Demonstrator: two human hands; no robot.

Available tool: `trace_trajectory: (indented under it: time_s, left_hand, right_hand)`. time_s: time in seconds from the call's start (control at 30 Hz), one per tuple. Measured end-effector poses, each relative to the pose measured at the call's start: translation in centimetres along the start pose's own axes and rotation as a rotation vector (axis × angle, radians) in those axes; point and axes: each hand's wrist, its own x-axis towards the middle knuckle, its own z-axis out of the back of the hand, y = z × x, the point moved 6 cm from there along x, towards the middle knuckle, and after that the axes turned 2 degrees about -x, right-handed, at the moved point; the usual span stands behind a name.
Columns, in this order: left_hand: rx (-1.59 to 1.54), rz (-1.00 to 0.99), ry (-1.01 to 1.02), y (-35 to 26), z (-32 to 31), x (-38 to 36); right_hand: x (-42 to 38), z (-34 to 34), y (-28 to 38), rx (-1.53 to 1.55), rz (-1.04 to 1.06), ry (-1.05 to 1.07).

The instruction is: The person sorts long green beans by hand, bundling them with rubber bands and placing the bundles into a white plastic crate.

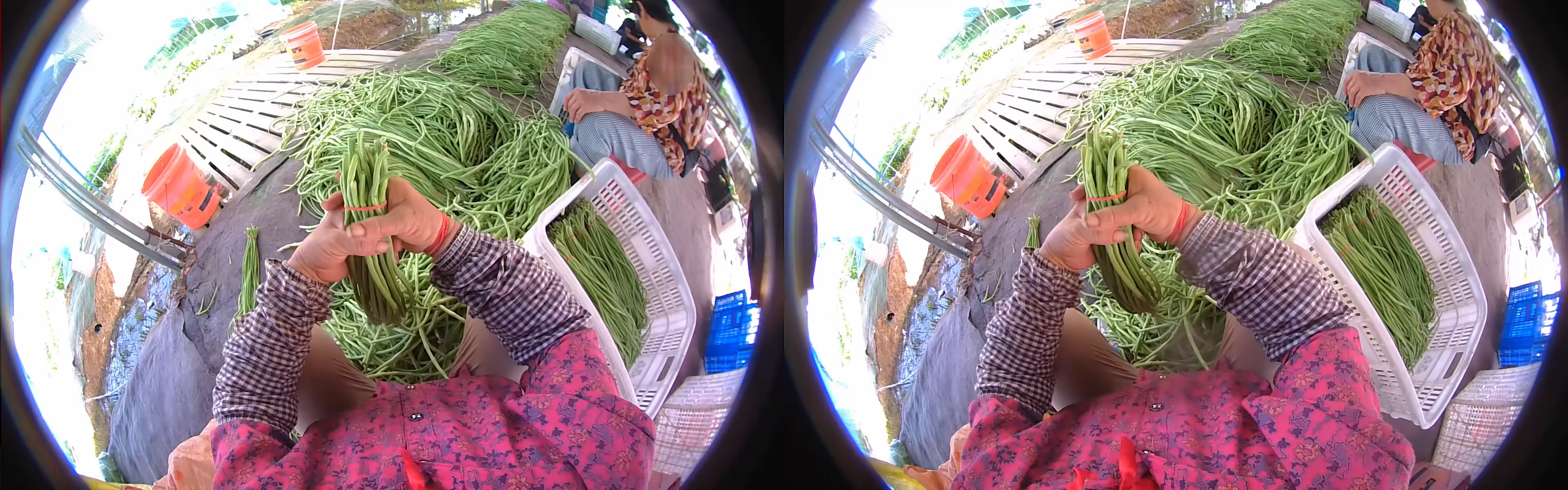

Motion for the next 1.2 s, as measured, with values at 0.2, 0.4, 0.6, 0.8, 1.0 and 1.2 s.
trace_trajectory:
  time_s: [0.2, 0.4, 0.6, 0.8, 1.0, 1.2]
  left_hand:
    - [0.022, 0.117, -0.064, 1.1, -0.8, 0.8]
    - [0.044, -0.023, -0.084, 1.6, -1.5, 1.1]
    - [0.134, -0.008, -0.006, 1.4, -0.9, 0.5]
    - [0.216, 0.015, -0.016, 0.9, -1.7, 0.4]
    - [0.235, 0.046, 0.118, 0.7, -2.8, 0.1]
    - [-0.289, 0.003, 0.023, 0.6, -1.2, 0.8]
  right_hand:
    - [-0.6, 2.0, -0.2, 0.117, -0.075, -0.276]
    - [-0.4, 2.9, -0.7, 0.137, -0.168, -0.256]
    - [-0.2, 3.9, 1.3, 0.231, 0.092, -0.262]
    - [-0.8, 3.1, 3.5, 0.026, 0.222, -0.139]
    - [-0.3, 2.7, 3.7, 0.112, 0.168, -0.272]
    - [-1.9, 4.1, 5.8, -0.477, 0.431, -0.506]
